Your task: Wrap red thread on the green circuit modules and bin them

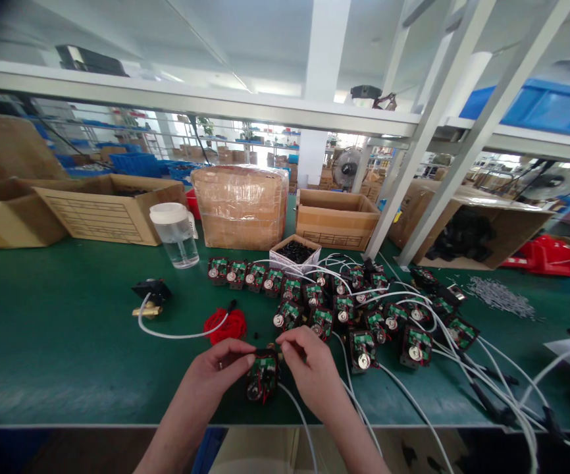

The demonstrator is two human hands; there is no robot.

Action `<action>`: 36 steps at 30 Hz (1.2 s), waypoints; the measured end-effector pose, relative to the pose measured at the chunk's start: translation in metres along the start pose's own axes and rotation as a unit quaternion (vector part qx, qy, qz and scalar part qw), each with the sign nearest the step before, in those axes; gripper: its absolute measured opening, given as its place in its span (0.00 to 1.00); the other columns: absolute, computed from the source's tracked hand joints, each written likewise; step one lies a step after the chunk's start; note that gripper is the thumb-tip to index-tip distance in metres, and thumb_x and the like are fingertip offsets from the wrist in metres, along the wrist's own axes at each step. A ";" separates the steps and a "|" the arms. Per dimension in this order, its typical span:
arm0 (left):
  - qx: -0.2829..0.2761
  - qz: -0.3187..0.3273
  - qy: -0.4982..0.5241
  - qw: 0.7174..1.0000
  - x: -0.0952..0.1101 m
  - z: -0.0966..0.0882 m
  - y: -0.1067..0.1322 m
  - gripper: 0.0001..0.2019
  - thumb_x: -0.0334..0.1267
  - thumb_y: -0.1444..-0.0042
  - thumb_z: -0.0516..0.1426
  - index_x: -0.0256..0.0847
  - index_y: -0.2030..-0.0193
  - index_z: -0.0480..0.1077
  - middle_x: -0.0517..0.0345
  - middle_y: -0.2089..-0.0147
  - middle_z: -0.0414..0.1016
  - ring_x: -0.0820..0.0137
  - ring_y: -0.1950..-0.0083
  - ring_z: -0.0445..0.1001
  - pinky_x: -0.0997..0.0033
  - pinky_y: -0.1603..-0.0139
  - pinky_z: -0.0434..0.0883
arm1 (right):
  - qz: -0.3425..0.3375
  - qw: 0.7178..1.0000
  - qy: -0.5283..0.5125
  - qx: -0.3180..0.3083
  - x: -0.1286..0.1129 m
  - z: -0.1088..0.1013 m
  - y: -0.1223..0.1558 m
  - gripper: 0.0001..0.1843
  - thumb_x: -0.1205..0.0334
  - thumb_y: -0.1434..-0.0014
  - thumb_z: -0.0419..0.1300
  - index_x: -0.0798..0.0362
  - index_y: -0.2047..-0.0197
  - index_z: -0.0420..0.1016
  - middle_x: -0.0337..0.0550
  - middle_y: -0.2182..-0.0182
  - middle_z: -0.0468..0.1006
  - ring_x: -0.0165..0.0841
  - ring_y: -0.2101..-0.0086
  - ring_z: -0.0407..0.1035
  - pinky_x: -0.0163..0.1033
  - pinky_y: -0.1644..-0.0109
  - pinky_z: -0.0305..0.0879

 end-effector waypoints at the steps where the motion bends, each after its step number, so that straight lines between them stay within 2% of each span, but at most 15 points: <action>1: 0.001 0.002 -0.001 1.000 0.001 0.000 0.000 0.11 0.46 0.56 0.66 0.43 0.67 0.80 0.59 0.70 0.80 0.64 0.64 0.76 0.69 0.61 0.68 | 0.000 1.000 -0.004 -0.008 -0.001 0.002 0.001 0.08 0.65 0.36 0.56 0.49 0.57 0.76 0.41 0.63 0.75 0.34 0.63 0.71 0.39 0.58 0.67; 4: 0.001 0.006 -0.004 1.000 0.007 0.001 0.003 0.10 0.44 0.56 0.66 0.43 0.68 0.80 0.60 0.70 0.80 0.64 0.64 0.76 0.69 0.60 0.68 | -0.009 1.000 -0.003 -0.019 -0.009 0.008 0.004 0.12 0.69 0.41 0.59 0.48 0.55 0.76 0.40 0.62 0.72 0.32 0.66 0.69 0.38 0.60 0.67; 7: -0.004 0.007 -0.003 1.000 0.011 0.002 0.006 0.09 0.43 0.56 0.66 0.42 0.68 0.79 0.60 0.70 0.80 0.64 0.64 0.76 0.69 0.59 0.69 | -0.029 0.999 0.021 -0.018 -0.019 0.013 0.004 0.14 0.73 0.44 0.61 0.47 0.56 0.77 0.40 0.60 0.70 0.33 0.63 0.68 0.38 0.59 0.66; 10: -0.006 0.006 0.001 1.000 0.013 0.003 0.006 0.09 0.42 0.56 0.66 0.42 0.68 0.79 0.60 0.71 0.79 0.65 0.64 0.75 0.70 0.60 0.69 | -0.054 0.998 0.035 -0.017 -0.026 0.018 0.004 0.13 0.74 0.43 0.61 0.47 0.59 0.77 0.42 0.59 0.68 0.35 0.59 0.68 0.39 0.56 0.66; 14: -0.006 0.012 0.005 1.000 0.013 0.002 0.005 0.08 0.42 0.56 0.66 0.42 0.69 0.79 0.60 0.70 0.79 0.65 0.64 0.75 0.70 0.60 0.69 | -0.094 0.993 0.067 0.002 -0.034 0.019 0.007 0.11 0.76 0.42 0.59 0.49 0.62 0.74 0.43 0.59 0.66 0.35 0.58 0.67 0.41 0.53 0.66; 21: -0.013 0.020 0.002 1.000 0.011 0.002 0.004 0.08 0.42 0.55 0.66 0.41 0.68 0.79 0.60 0.70 0.80 0.66 0.64 0.75 0.71 0.60 0.69 | -0.129 0.974 0.185 0.019 -0.048 0.023 0.013 0.10 0.75 0.42 0.60 0.50 0.64 0.67 0.43 0.60 0.68 0.40 0.57 0.63 0.49 0.52 0.60; 26: -0.011 0.020 0.010 1.000 0.012 0.003 0.003 0.10 0.43 0.58 0.66 0.40 0.69 0.79 0.60 0.71 0.79 0.66 0.65 0.75 0.71 0.61 0.69 | -0.111 0.969 0.211 0.068 -0.046 0.013 0.015 0.11 0.74 0.41 0.58 0.49 0.58 0.67 0.44 0.57 0.68 0.43 0.55 0.62 0.51 0.50 0.58; 31: -0.007 0.015 0.016 1.000 0.011 0.004 0.004 0.11 0.43 0.57 0.66 0.40 0.69 0.79 0.60 0.70 0.79 0.66 0.65 0.76 0.71 0.61 0.69 | -0.085 0.975 0.171 0.112 -0.033 0.001 0.017 0.15 0.77 0.40 0.53 0.48 0.55 0.67 0.44 0.57 0.68 0.41 0.55 0.63 0.49 0.50 0.60; 36: -0.007 0.017 0.009 1.000 0.011 0.003 0.004 0.10 0.43 0.57 0.65 0.41 0.68 0.79 0.60 0.71 0.79 0.66 0.65 0.76 0.71 0.61 0.70 | -0.080 0.987 0.113 0.083 -0.025 0.004 0.018 0.13 0.76 0.39 0.52 0.49 0.57 0.68 0.44 0.58 0.68 0.39 0.56 0.65 0.46 0.52 0.63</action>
Point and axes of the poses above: each hand's wrist, its own y-axis away from the middle knuckle, its own z-axis out of the palm, x = y × z, the point moved 7 cm from there along -y, towards the middle knuckle
